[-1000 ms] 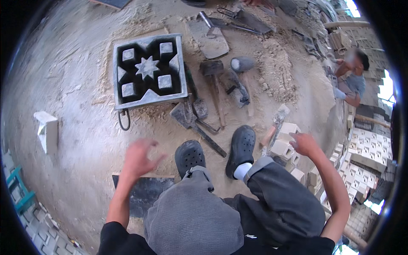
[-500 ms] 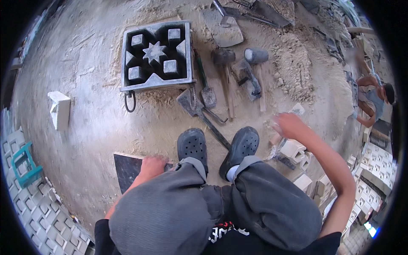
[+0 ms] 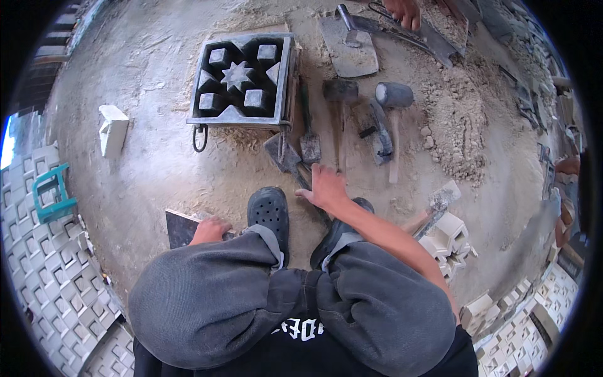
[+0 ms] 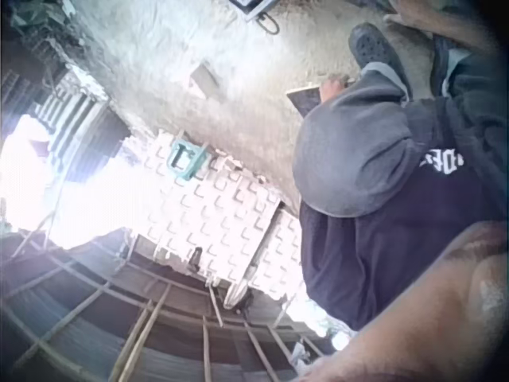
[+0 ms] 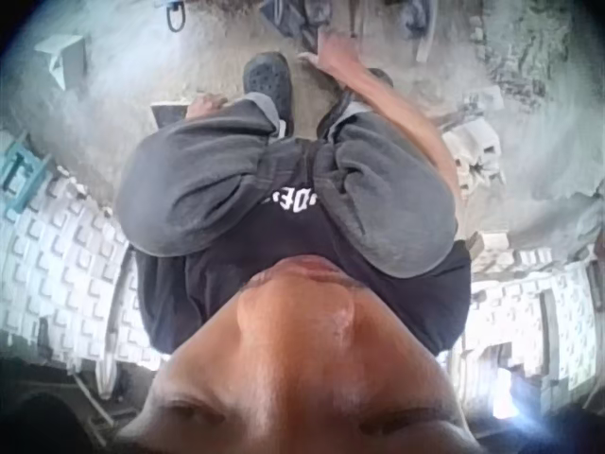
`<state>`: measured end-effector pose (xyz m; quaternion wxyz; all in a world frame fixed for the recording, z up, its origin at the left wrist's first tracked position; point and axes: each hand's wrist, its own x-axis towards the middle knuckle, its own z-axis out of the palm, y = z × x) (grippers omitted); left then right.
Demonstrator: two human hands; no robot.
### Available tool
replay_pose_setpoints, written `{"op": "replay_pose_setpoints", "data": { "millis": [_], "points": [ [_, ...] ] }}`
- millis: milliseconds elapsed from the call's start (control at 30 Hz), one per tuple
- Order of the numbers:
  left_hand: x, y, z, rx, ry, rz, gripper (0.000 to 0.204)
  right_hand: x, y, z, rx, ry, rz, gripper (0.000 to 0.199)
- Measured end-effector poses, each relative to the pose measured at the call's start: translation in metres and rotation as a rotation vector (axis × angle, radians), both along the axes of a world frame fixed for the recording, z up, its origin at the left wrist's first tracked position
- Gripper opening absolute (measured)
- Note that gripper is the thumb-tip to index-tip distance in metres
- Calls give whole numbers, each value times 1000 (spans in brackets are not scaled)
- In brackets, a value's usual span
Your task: The person uses a trowel to fill a star-patterned mold with concrete mixture, levels the surface with a tool, and luego removes the casted block from the mold by hand.
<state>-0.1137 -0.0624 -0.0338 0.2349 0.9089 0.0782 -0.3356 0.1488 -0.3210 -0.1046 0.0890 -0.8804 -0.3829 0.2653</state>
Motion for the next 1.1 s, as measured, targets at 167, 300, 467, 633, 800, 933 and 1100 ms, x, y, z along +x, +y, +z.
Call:
{"op": "replay_pose_setpoints", "data": {
  "millis": [167, 300, 467, 633, 800, 933, 1100],
  "points": [
    [2, 5, -1, -34, 79, -15, 38, -4, -3, -14, -21, 3, 9, 78],
    [38, 6, 13, -253, 185, 155, 35, -6, -14, -23, -5, 73, -36, 71],
    [98, 13, 10, -136, -42, 224, 31, -18, 4, -7, -19, 159, -120, 63],
    [157, -9, 13, -247, -190, 262, 33, -24, 5, -8, 76, 146, -128, 54],
    [175, -35, 21, -388, -186, 116, 34, -16, -9, -19, 94, 18, -176, 42],
    [188, -50, 14, -463, -180, -17, 33, 31, -33, 2, -1, -98, -103, 35],
    [212, -79, 20, -578, -377, -77, 31, 67, -73, 80, -193, -178, 18, 44]
  ]
}}
